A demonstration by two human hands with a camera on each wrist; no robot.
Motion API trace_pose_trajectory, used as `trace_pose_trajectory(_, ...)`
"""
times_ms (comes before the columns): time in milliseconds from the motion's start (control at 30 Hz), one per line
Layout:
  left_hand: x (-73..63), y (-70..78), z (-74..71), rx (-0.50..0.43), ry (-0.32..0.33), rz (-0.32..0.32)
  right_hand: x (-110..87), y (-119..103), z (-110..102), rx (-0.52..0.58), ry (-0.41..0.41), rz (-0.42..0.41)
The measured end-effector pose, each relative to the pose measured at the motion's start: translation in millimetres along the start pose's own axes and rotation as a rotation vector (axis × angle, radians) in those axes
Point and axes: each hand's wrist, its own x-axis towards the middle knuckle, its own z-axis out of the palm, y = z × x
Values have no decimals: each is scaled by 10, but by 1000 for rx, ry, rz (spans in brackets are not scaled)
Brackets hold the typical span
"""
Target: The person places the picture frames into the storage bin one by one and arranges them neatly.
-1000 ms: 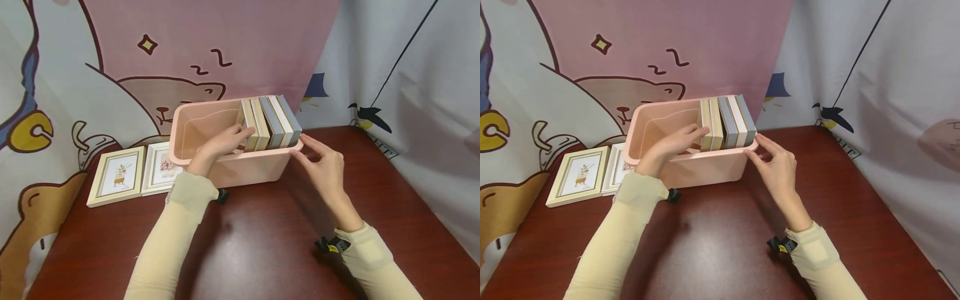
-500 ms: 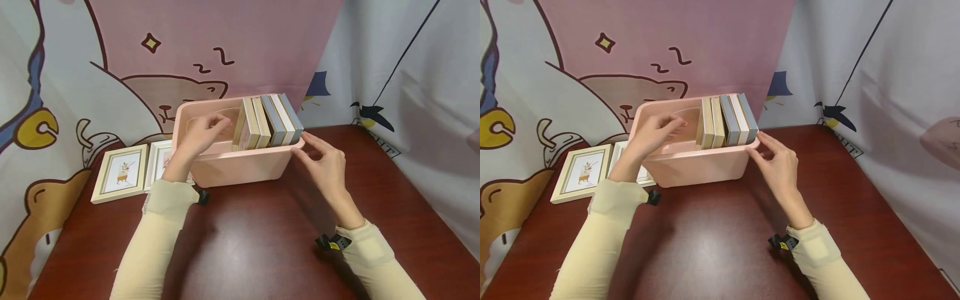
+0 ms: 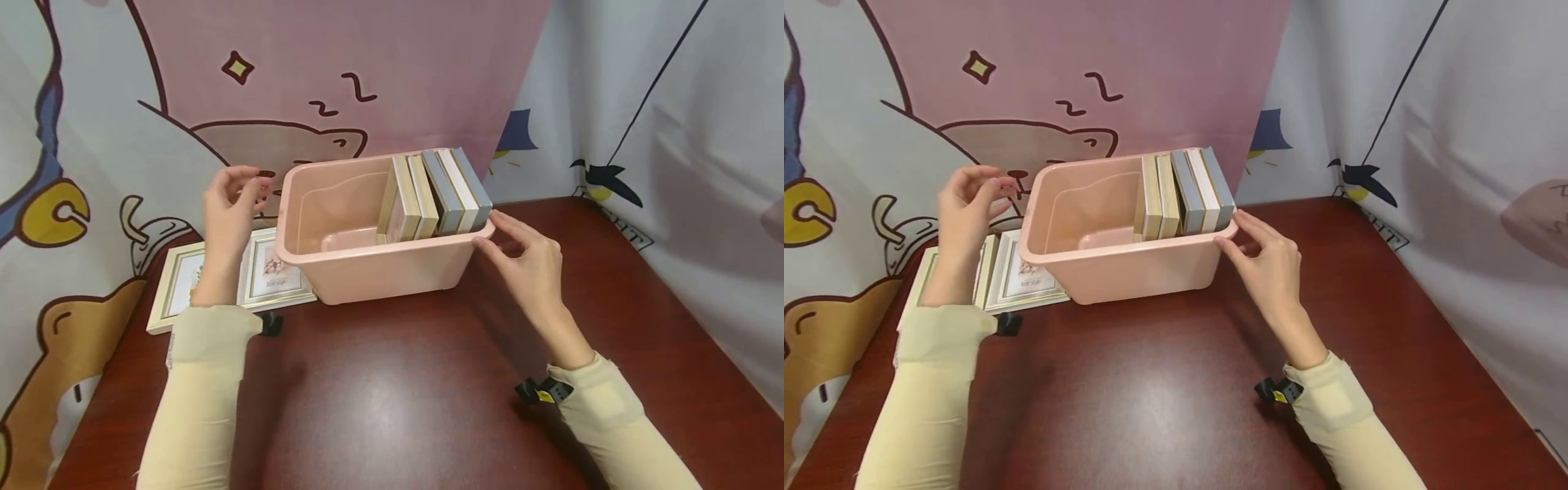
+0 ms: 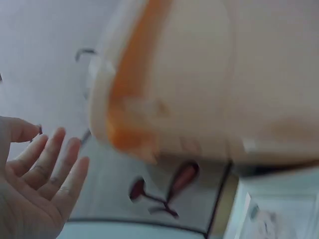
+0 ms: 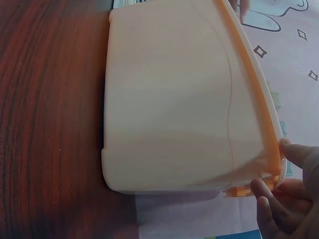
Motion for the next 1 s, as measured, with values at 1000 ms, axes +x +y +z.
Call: trace_pose_trajectory(1000, -126, -1368, -390, 47, 268, -321, 8, 16, 9, -23, 5, 4)
